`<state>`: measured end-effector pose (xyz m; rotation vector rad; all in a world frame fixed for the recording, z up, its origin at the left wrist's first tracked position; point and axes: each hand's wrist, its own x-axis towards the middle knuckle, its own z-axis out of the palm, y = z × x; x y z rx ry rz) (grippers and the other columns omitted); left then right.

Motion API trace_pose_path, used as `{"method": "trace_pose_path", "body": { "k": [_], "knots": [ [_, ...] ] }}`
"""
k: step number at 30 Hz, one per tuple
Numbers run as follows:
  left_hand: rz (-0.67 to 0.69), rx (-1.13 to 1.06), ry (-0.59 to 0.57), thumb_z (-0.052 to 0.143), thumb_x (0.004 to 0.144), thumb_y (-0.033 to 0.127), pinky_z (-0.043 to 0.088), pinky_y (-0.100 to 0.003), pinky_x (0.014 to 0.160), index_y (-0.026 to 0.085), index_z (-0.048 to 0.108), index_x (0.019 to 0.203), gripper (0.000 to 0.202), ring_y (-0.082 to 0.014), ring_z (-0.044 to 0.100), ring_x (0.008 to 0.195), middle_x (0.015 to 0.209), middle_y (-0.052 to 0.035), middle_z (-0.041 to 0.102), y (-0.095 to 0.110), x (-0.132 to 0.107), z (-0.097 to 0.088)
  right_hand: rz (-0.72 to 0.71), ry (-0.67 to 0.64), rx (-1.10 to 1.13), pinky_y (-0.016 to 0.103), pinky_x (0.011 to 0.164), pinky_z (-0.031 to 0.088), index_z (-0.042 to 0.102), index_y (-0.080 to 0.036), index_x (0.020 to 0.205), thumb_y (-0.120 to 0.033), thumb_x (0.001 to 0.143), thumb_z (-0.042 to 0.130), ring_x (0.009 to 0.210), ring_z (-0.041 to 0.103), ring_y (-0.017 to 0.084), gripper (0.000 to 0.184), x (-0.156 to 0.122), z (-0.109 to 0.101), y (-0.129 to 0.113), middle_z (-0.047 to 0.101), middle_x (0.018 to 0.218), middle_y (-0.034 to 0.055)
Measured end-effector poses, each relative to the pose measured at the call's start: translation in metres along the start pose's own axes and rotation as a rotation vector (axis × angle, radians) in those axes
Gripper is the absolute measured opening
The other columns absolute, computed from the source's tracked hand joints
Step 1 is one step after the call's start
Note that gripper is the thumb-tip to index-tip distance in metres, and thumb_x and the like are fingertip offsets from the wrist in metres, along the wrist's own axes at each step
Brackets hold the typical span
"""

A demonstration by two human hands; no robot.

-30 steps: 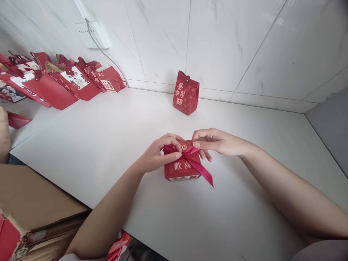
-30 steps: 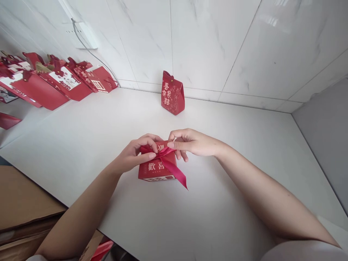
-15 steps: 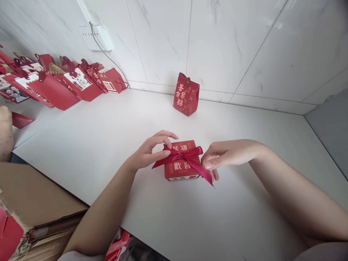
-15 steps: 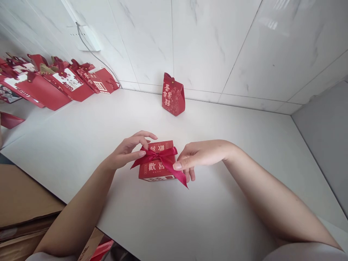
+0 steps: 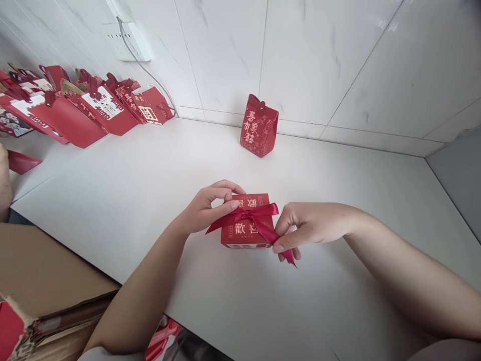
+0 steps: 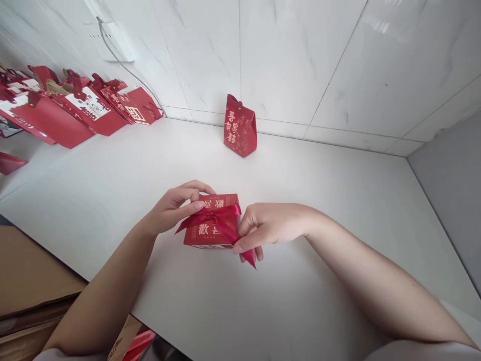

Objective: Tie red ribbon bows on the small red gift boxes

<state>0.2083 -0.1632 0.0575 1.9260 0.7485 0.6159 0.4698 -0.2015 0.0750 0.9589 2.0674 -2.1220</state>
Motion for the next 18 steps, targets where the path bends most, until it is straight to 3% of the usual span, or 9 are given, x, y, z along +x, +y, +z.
{"method": "trace_pose_path", "body": {
  "k": [8, 18],
  "knots": [
    [-0.001, 0.002, -0.042, 0.051, 0.094, 0.028, 0.047, -0.033, 0.089, 0.016, 0.046, 0.063, 0.034, -0.0187, 0.058, 0.102, 0.113, -0.0070, 0.060, -0.001, 0.002, -0.002, -0.021, -0.021, -0.192, 0.026, 0.063, 0.045, 0.069, -0.018, 0.078, -0.037, 0.094, 0.054, 0.068, 0.064, 0.014, 0.029, -0.010, -0.005, -0.006, 0.073, 0.080, 0.0028],
    [-0.007, 0.005, -0.067, 0.052, 0.093, 0.027, 0.048, -0.032, 0.085, 0.016, 0.045, 0.063, 0.032, -0.0180, 0.059, 0.099, 0.112, -0.0071, 0.060, 0.001, 0.003, -0.002, 0.016, -0.038, -0.202, 0.025, 0.067, 0.050, 0.074, -0.018, 0.086, -0.037, 0.093, 0.055, 0.071, 0.067, 0.016, 0.028, -0.015, -0.007, -0.005, 0.073, 0.083, 0.0042]
  ]
}}
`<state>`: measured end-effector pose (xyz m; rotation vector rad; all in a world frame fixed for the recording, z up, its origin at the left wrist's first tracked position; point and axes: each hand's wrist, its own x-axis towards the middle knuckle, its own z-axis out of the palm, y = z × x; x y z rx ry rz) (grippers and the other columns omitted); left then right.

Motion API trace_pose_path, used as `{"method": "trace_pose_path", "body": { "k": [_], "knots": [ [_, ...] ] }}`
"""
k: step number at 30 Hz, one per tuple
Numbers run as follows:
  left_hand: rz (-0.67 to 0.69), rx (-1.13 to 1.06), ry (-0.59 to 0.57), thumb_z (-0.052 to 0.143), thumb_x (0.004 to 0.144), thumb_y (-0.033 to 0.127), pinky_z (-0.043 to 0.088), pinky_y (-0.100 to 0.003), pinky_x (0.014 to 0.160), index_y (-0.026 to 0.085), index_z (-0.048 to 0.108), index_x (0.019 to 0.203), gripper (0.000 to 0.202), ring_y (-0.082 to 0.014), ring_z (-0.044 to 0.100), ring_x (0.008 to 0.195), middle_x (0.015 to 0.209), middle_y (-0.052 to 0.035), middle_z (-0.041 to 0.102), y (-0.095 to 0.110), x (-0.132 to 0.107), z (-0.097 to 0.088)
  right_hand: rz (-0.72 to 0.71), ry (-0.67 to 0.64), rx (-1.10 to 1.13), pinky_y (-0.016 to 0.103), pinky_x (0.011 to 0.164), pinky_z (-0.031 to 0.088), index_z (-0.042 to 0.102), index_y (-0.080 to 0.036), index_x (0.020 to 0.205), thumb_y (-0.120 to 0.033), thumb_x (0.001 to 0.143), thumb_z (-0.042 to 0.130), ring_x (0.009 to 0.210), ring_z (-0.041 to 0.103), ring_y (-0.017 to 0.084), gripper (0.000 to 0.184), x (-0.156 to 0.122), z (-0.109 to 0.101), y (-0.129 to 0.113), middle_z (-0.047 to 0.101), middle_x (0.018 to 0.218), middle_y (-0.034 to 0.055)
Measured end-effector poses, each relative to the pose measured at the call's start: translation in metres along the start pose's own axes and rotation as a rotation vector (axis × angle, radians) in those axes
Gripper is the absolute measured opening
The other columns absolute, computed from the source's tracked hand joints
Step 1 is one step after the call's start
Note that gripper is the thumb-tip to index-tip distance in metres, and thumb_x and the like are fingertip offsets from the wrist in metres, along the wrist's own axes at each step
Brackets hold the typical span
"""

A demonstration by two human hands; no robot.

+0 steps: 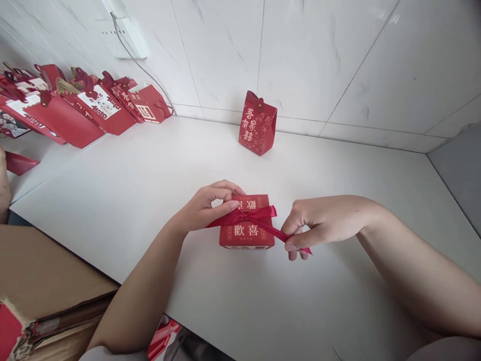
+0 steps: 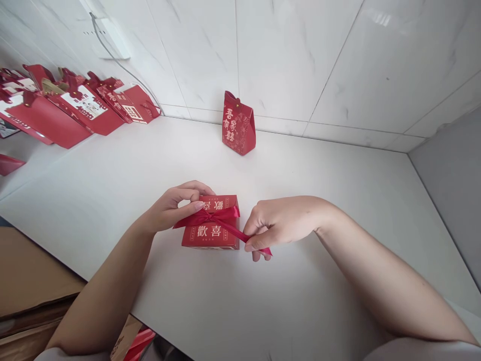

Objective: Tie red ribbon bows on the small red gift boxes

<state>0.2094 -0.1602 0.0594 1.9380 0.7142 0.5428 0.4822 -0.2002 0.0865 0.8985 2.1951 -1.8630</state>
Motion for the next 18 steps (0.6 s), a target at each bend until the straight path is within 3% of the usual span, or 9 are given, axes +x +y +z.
{"method": "trace_pose_path", "body": {
  "k": [4, 7, 11, 15, 18],
  "knots": [
    [-0.008, -0.019, 0.003, 0.052, 0.093, 0.027, 0.047, -0.030, 0.086, 0.015, 0.048, 0.064, 0.032, -0.0175, 0.058, 0.100, 0.112, -0.0064, 0.060, 0.000, 0.000, 0.000, 0.024, -0.024, -0.008, 0.026, 0.068, 0.049, 0.074, -0.017, 0.091, -0.040, 0.092, 0.057, 0.073, 0.068, 0.017, 0.029, 0.001, -0.001, 0.000, 0.073, 0.083, 0.0041],
    [-0.063, -0.092, -0.024, 0.052, 0.094, 0.031, 0.048, -0.030, 0.087, 0.015, 0.059, 0.072, 0.029, -0.0189, 0.058, 0.103, 0.116, -0.0070, 0.059, -0.001, -0.002, -0.002, 0.073, -0.020, -0.096, 0.025, 0.062, 0.045, 0.073, -0.018, 0.085, -0.043, 0.088, 0.059, 0.070, 0.065, 0.016, 0.029, -0.003, -0.003, 0.002, 0.073, 0.083, 0.0028],
    [-0.092, -0.247, -0.096, 0.047, 0.096, 0.033, 0.047, -0.031, 0.091, 0.016, 0.066, 0.078, 0.031, -0.0201, 0.059, 0.105, 0.120, -0.0072, 0.057, -0.005, -0.003, -0.006, 0.130, 0.120, -0.220, 0.026, 0.057, 0.040, 0.069, -0.022, 0.090, -0.040, 0.081, 0.067, 0.071, 0.063, 0.018, 0.020, -0.017, -0.010, 0.003, 0.074, 0.090, 0.0022],
    [-0.092, -0.354, -0.136, 0.057, 0.091, 0.031, 0.047, -0.032, 0.092, 0.014, 0.058, 0.067, 0.029, -0.0218, 0.058, 0.108, 0.121, -0.0067, 0.056, -0.009, -0.003, -0.005, -0.005, 0.354, -0.055, 0.030, 0.069, 0.047, 0.057, -0.024, 0.114, -0.036, 0.089, 0.058, 0.079, 0.065, 0.019, 0.027, -0.017, -0.015, 0.002, 0.071, 0.089, 0.0035],
    [-0.081, -0.372, -0.132, 0.058, 0.091, 0.031, 0.048, -0.033, 0.092, 0.015, 0.056, 0.068, 0.028, -0.0218, 0.057, 0.109, 0.122, -0.0066, 0.055, -0.010, -0.003, -0.003, -0.195, 0.437, 0.117, 0.029, 0.065, 0.050, 0.054, -0.021, 0.114, -0.041, 0.093, 0.055, 0.066, 0.062, 0.015, 0.028, -0.002, -0.011, 0.004, 0.067, 0.077, 0.0015]
  ]
}}
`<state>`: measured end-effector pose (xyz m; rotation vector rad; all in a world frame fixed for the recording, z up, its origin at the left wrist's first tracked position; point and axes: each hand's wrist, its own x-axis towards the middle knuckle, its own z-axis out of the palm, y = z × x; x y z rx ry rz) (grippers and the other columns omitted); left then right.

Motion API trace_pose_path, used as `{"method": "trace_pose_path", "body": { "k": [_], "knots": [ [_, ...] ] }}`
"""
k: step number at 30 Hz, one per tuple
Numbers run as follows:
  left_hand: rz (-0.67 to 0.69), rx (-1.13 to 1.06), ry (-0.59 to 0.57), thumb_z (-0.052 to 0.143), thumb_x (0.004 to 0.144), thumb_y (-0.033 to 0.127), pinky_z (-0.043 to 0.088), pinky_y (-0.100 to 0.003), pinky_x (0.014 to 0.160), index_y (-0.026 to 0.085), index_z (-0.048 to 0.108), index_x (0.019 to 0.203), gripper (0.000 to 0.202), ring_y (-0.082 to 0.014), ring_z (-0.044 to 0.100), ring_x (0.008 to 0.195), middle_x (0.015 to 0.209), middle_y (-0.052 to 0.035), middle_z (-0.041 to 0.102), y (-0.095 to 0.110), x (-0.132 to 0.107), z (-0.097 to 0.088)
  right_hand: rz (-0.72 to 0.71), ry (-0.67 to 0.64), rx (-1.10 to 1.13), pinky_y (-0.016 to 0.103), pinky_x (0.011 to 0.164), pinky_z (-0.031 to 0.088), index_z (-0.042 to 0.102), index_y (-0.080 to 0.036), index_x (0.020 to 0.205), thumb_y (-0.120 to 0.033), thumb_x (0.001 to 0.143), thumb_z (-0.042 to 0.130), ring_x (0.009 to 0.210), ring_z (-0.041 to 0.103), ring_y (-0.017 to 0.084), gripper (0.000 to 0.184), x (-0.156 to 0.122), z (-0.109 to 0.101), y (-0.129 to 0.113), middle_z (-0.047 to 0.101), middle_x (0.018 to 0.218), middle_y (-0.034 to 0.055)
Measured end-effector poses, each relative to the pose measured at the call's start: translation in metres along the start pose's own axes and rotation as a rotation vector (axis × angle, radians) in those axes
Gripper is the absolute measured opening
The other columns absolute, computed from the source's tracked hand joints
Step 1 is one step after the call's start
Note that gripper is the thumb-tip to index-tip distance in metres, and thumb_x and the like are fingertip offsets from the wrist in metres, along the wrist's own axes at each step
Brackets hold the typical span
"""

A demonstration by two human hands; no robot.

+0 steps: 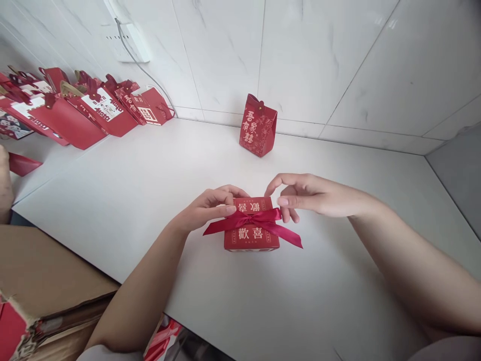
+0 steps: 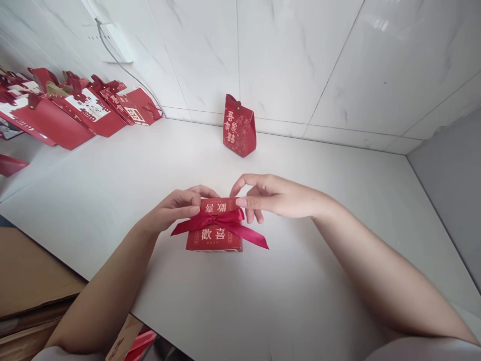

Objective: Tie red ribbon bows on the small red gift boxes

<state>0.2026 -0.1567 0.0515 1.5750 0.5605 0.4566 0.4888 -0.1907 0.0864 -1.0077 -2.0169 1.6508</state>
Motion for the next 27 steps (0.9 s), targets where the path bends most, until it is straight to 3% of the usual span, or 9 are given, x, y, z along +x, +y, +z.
{"method": "trace_pose_path", "body": {
  "k": [3, 8, 12, 17, 27],
  "knots": [
    [-0.001, 0.027, 0.014, 0.053, 0.094, 0.031, 0.050, -0.031, 0.088, 0.015, 0.056, 0.070, 0.029, -0.0207, 0.058, 0.109, 0.125, -0.0069, 0.053, 0.002, -0.001, 0.002, -0.080, 0.011, 0.059, 0.024, 0.054, 0.048, 0.057, -0.019, 0.102, -0.043, 0.092, 0.058, 0.059, 0.059, 0.012, 0.026, 0.009, 0.009, 0.008, 0.062, 0.070, -0.0009],
    [0.066, 0.163, -0.008, 0.054, 0.093, 0.029, 0.052, -0.031, 0.088, 0.016, 0.063, 0.077, 0.023, -0.0224, 0.057, 0.112, 0.129, -0.0083, 0.051, 0.004, -0.002, 0.002, -0.057, -0.086, 0.049, 0.022, 0.049, 0.048, 0.057, -0.018, 0.087, -0.041, 0.087, 0.067, 0.057, 0.060, 0.012, 0.025, 0.012, 0.011, 0.015, 0.061, 0.064, -0.0022],
    [0.164, 0.194, -0.017, 0.062, 0.088, 0.024, 0.053, -0.030, 0.085, 0.015, 0.065, 0.074, 0.016, -0.0217, 0.060, 0.107, 0.126, -0.0082, 0.052, 0.005, -0.003, 0.002, -0.071, -0.164, 0.010, 0.023, 0.054, 0.050, 0.059, -0.018, 0.087, -0.039, 0.086, 0.069, 0.055, 0.058, 0.010, 0.023, 0.012, 0.010, 0.015, 0.063, 0.065, -0.0019],
    [0.132, 0.213, 0.023, 0.061, 0.089, 0.023, 0.054, -0.028, 0.078, 0.013, 0.061, 0.066, 0.025, -0.0192, 0.061, 0.099, 0.124, -0.0086, 0.054, 0.007, -0.004, 0.006, -0.069, -0.161, 0.100, 0.023, 0.055, 0.051, 0.056, -0.017, 0.084, -0.039, 0.089, 0.065, 0.057, 0.059, 0.011, 0.024, 0.014, 0.011, 0.016, 0.065, 0.067, -0.0008],
    [0.131, 0.281, 0.021, 0.067, 0.084, 0.023, 0.052, -0.034, 0.093, 0.014, 0.063, 0.070, 0.017, -0.0233, 0.059, 0.110, 0.125, -0.0094, 0.053, 0.010, -0.002, 0.008, -0.023, -0.196, 0.250, 0.022, 0.050, 0.051, 0.052, -0.018, 0.090, -0.032, 0.087, 0.070, 0.051, 0.062, 0.010, 0.023, 0.015, 0.009, 0.019, 0.069, 0.068, -0.0014]
  ]
}}
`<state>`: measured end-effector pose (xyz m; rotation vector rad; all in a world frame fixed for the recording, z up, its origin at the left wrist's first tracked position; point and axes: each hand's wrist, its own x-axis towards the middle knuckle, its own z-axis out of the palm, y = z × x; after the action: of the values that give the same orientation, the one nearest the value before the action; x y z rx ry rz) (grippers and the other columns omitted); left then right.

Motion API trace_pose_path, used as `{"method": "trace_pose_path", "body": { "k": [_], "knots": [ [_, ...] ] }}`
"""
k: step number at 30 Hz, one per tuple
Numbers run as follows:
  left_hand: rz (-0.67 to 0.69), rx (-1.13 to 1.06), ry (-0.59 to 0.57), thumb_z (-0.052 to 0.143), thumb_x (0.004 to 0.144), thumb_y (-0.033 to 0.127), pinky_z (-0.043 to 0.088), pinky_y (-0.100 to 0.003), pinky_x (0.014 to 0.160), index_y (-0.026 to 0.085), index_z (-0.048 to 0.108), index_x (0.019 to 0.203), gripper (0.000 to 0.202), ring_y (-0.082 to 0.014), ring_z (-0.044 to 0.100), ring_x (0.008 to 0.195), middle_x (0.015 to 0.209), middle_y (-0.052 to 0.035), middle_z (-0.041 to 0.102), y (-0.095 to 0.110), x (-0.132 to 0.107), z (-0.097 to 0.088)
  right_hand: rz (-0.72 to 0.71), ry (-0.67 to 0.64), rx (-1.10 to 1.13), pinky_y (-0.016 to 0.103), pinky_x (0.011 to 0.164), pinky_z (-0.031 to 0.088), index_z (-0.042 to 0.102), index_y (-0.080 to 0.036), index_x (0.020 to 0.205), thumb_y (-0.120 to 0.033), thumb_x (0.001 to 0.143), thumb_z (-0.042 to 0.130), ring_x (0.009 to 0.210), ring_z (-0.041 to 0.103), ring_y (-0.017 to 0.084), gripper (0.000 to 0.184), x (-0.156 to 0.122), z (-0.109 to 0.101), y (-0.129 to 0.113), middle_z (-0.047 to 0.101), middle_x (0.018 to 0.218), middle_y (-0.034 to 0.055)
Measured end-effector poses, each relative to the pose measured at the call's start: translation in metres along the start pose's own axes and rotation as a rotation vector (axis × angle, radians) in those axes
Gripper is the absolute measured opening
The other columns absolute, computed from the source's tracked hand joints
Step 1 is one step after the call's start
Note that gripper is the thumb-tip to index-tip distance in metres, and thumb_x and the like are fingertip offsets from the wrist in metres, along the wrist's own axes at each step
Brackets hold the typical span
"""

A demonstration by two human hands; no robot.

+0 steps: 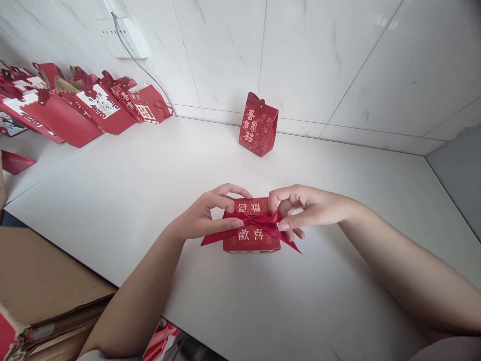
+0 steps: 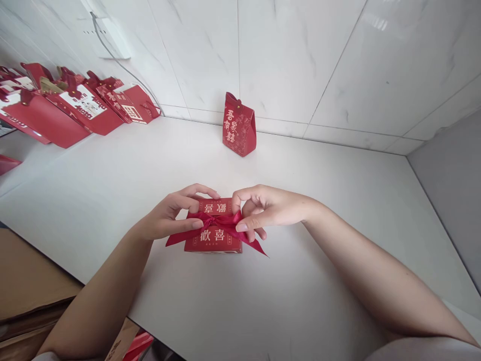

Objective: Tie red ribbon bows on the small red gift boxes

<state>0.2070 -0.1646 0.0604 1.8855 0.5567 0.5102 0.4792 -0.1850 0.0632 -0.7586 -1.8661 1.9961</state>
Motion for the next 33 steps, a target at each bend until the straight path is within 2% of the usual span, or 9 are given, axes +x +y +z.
{"method": "trace_pose_path", "body": {
  "k": [4, 7, 11, 17, 21, 29, 33],
  "knots": [
    [0.004, 0.029, -0.009, 0.068, 0.083, 0.023, 0.050, -0.036, 0.098, 0.014, 0.060, 0.069, 0.018, -0.0238, 0.058, 0.114, 0.126, -0.0095, 0.052, -0.0008, 0.0001, -0.0004, -0.110, 0.052, 0.052, 0.020, 0.048, 0.050, 0.053, -0.018, 0.091, -0.030, 0.086, 0.070, 0.051, 0.061, 0.010, 0.022, -0.0008, 0.0022, -0.0024, 0.068, 0.067, -0.0020],
    [0.003, 0.044, -0.020, 0.069, 0.082, 0.024, 0.050, -0.037, 0.099, 0.015, 0.061, 0.069, 0.017, -0.0241, 0.058, 0.113, 0.126, -0.0098, 0.052, -0.0004, 0.0004, -0.0003, -0.050, 0.033, 0.011, 0.022, 0.050, 0.051, 0.056, -0.016, 0.090, -0.036, 0.090, 0.065, 0.053, 0.062, 0.010, 0.022, 0.0001, 0.0024, -0.0028, 0.068, 0.069, 0.0004],
    [-0.016, 0.054, -0.033, 0.072, 0.080, 0.025, 0.052, -0.037, 0.097, 0.017, 0.069, 0.082, 0.009, -0.0256, 0.056, 0.117, 0.128, -0.0105, 0.052, 0.0015, 0.0005, -0.0007, 0.011, -0.015, -0.009, 0.024, 0.053, 0.051, 0.061, -0.015, 0.081, -0.040, 0.089, 0.064, 0.059, 0.063, 0.012, 0.026, 0.0025, 0.0014, -0.0001, 0.066, 0.070, 0.0016],
    [-0.042, 0.071, -0.040, 0.075, 0.077, 0.028, 0.052, -0.037, 0.097, 0.020, 0.073, 0.094, 0.020, -0.0265, 0.055, 0.117, 0.127, -0.0103, 0.053, 0.0023, 0.0001, -0.0036, 0.034, 0.069, -0.041, 0.026, 0.060, 0.049, 0.058, -0.017, 0.074, -0.042, 0.088, 0.065, 0.062, 0.058, 0.012, 0.030, 0.0029, 0.0000, 0.0006, 0.061, 0.066, -0.0013],
    [-0.045, 0.049, -0.041, 0.071, 0.081, 0.029, 0.050, -0.038, 0.100, 0.021, 0.073, 0.099, 0.019, -0.0263, 0.055, 0.119, 0.127, -0.0100, 0.054, 0.0015, 0.0002, -0.0039, 0.044, 0.069, -0.045, 0.027, 0.063, 0.047, 0.055, -0.017, 0.072, -0.043, 0.089, 0.064, 0.064, 0.058, 0.012, 0.033, 0.0021, 0.0011, -0.0018, 0.061, 0.067, -0.0011],
    [-0.057, 0.054, -0.049, 0.073, 0.079, 0.027, 0.052, -0.036, 0.096, 0.020, 0.073, 0.091, 0.014, -0.0249, 0.056, 0.116, 0.125, -0.0097, 0.055, 0.0024, 0.0005, -0.0038, 0.029, 0.062, -0.135, 0.030, 0.070, 0.047, 0.053, -0.018, 0.071, -0.042, 0.091, 0.060, 0.071, 0.060, 0.015, 0.031, -0.0002, 0.0039, -0.0069, 0.064, 0.074, 0.0007],
    [-0.055, 0.098, -0.040, 0.074, 0.079, 0.028, 0.052, -0.035, 0.096, 0.022, 0.074, 0.096, 0.019, -0.0246, 0.055, 0.116, 0.125, -0.0094, 0.055, 0.0025, -0.0004, -0.0044, 0.015, 0.060, -0.183, 0.029, 0.069, 0.046, 0.051, -0.019, 0.070, -0.042, 0.092, 0.059, 0.071, 0.059, 0.015, 0.033, -0.0014, 0.0046, -0.0082, 0.064, 0.074, 0.0006]
  ]
}}
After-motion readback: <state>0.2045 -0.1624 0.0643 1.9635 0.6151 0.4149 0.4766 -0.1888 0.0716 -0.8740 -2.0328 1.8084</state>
